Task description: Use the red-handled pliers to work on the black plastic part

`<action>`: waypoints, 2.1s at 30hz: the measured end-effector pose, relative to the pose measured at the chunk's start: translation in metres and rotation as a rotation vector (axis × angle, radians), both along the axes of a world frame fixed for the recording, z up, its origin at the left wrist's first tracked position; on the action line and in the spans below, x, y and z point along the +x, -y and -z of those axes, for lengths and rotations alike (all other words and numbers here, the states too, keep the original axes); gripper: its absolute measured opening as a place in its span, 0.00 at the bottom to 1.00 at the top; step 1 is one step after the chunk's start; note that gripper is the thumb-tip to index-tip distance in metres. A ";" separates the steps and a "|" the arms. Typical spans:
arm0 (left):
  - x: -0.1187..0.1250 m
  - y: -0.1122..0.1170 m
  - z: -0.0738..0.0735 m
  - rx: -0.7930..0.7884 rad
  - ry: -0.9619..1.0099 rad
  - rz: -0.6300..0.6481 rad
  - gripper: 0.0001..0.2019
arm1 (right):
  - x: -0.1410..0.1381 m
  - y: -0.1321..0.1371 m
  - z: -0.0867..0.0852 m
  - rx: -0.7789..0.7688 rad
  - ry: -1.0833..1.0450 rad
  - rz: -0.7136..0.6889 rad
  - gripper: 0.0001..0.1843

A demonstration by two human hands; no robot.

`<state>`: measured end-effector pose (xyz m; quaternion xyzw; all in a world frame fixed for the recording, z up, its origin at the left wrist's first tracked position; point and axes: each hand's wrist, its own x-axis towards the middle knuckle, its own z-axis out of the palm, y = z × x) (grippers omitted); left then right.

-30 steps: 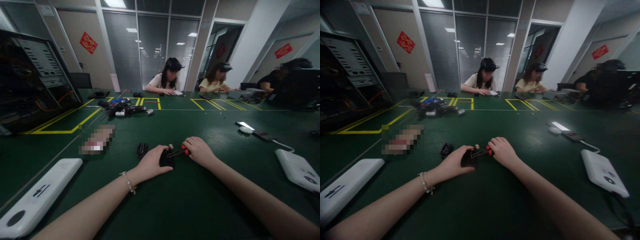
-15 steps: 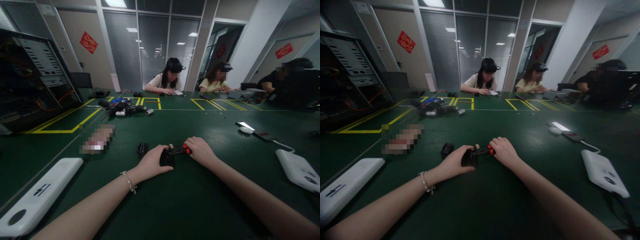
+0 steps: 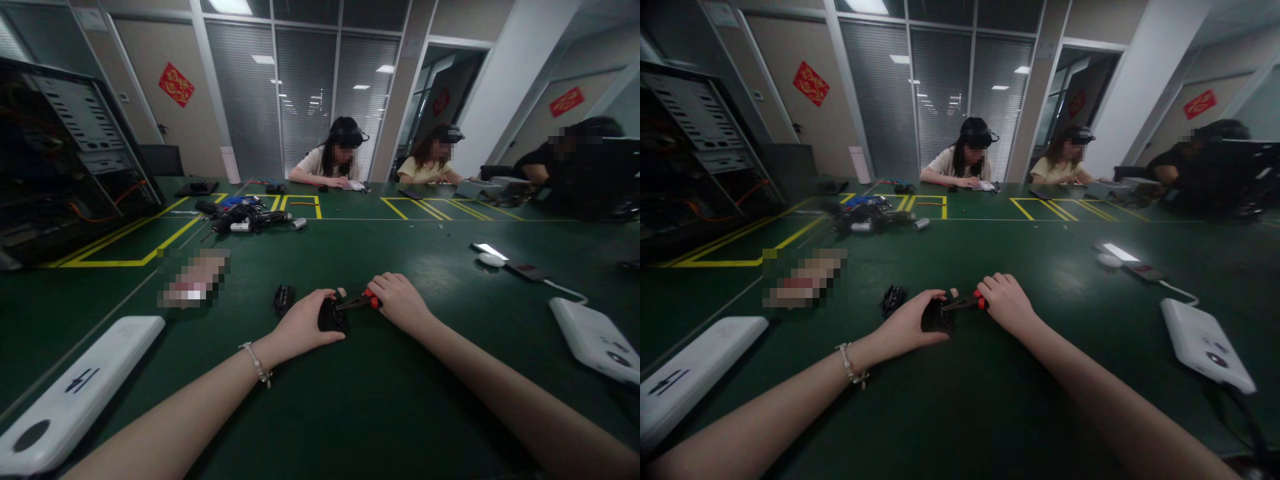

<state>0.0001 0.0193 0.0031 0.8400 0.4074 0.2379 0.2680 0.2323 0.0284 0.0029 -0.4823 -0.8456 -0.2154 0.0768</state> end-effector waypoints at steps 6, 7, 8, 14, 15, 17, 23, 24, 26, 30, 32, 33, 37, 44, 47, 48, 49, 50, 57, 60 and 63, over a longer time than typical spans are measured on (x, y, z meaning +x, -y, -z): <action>0.000 0.001 -0.001 0.002 -0.002 0.004 0.33 | 0.003 -0.001 -0.002 -0.004 0.007 -0.003 0.11; 0.000 0.001 -0.001 0.001 -0.004 0.005 0.33 | 0.004 -0.001 -0.002 -0.008 0.007 0.002 0.12; 0.000 0.001 -0.002 0.001 -0.006 0.008 0.33 | 0.004 -0.001 -0.002 -0.013 0.006 0.006 0.12; 0.000 0.002 -0.003 -0.018 -0.015 0.004 0.33 | 0.001 0.000 -0.001 -0.030 -0.004 0.014 0.13; 0.000 0.002 -0.003 -0.028 -0.018 0.004 0.33 | 0.001 0.000 -0.001 -0.031 -0.006 0.009 0.13; 0.000 0.002 -0.004 -0.041 -0.017 0.001 0.33 | 0.000 0.001 -0.001 -0.031 -0.004 -0.001 0.13; 0.000 0.002 -0.005 -0.044 -0.011 0.005 0.33 | 0.000 0.001 -0.003 -0.021 -0.007 -0.013 0.12; 0.000 0.002 -0.005 -0.040 -0.012 0.004 0.33 | 0.001 0.001 -0.003 -0.020 -0.007 -0.013 0.12; -0.001 0.002 -0.004 -0.024 -0.012 0.003 0.33 | 0.001 0.001 -0.003 -0.019 -0.005 -0.008 0.12; -0.001 0.001 -0.002 0.015 -0.014 0.011 0.33 | 0.002 0.000 -0.003 -0.018 0.002 0.008 0.12; 0.000 0.001 -0.002 0.021 -0.014 0.013 0.33 | 0.002 0.000 -0.002 -0.020 -0.003 0.009 0.12; 0.000 0.001 -0.003 0.017 -0.014 0.013 0.33 | 0.001 0.000 -0.001 -0.023 -0.006 0.008 0.12; 0.001 0.002 -0.005 -0.014 -0.016 0.008 0.33 | 0.000 0.000 -0.001 -0.025 -0.010 0.001 0.12; 0.000 0.002 -0.005 -0.022 -0.012 0.014 0.33 | 0.002 0.000 -0.002 -0.025 -0.009 -0.016 0.12; -0.001 0.003 -0.005 -0.048 -0.023 0.011 0.33 | 0.003 -0.001 -0.002 -0.025 -0.006 -0.012 0.12; -0.001 0.003 -0.006 -0.050 -0.023 0.009 0.33 | 0.003 -0.001 -0.002 -0.028 -0.005 -0.010 0.12; -0.001 0.003 -0.006 -0.049 -0.021 0.009 0.33 | 0.003 -0.001 -0.002 -0.031 -0.004 -0.008 0.12; -0.001 0.003 -0.006 -0.049 -0.018 0.010 0.33 | 0.003 -0.001 -0.001 -0.035 -0.004 -0.007 0.12; 0.000 0.002 -0.005 -0.021 -0.020 0.009 0.33 | 0.001 -0.001 0.000 -0.030 0.006 0.002 0.12; 0.001 0.002 -0.005 -0.009 -0.011 0.007 0.32 | 0.001 -0.001 0.000 -0.027 0.018 0.003 0.12; 0.000 0.003 -0.005 -0.010 -0.012 0.009 0.32 | 0.001 -0.002 -0.001 -0.018 0.023 -0.008 0.12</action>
